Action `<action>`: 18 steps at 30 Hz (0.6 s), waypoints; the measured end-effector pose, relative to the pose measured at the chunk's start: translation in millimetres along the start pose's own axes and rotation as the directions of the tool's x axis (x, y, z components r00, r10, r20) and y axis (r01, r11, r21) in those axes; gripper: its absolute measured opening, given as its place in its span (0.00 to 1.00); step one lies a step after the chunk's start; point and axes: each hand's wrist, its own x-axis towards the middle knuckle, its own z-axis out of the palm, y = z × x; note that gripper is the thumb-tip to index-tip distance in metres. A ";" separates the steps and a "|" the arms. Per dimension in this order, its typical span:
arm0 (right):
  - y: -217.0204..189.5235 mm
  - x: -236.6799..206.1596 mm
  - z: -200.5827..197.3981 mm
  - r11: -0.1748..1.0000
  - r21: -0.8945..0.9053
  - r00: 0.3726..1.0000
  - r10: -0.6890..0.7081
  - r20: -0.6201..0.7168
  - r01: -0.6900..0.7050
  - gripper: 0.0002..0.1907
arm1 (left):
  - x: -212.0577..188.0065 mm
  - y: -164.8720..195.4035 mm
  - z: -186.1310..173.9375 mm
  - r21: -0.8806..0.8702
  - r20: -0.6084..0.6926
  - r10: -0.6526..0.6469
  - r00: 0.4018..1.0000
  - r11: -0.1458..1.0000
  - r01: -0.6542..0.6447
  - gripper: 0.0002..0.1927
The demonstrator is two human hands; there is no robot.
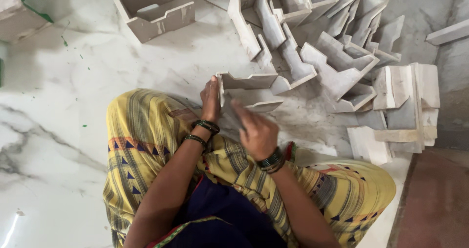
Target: The person sits on the floor among many white mold pieces, fits matching halves together to form open rectangular molds, and then rubs the edges and surfaces of the assembled pieces with a small abrasive stone, working on one piece at a time.
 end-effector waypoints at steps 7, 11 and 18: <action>12.8 -32.9 -5.8 0.991 0.102 0.992 0.096 -0.083 -0.088 0.24 | 0.4 25.6 -18.3 0.203 0.224 -0.208 0.952 0.966 0.163 0.61; 53.6 -42.3 -17.8 0.991 -0.128 0.987 0.012 -0.157 -0.033 0.37 | -4.9 43.0 -32.4 0.356 0.206 -0.255 0.945 0.919 0.170 0.63; 55.3 -56.4 39.5 0.963 -0.264 0.987 -0.004 0.161 0.047 0.35 | -11.2 69.1 -34.9 0.517 0.112 -0.318 0.941 0.828 0.218 0.59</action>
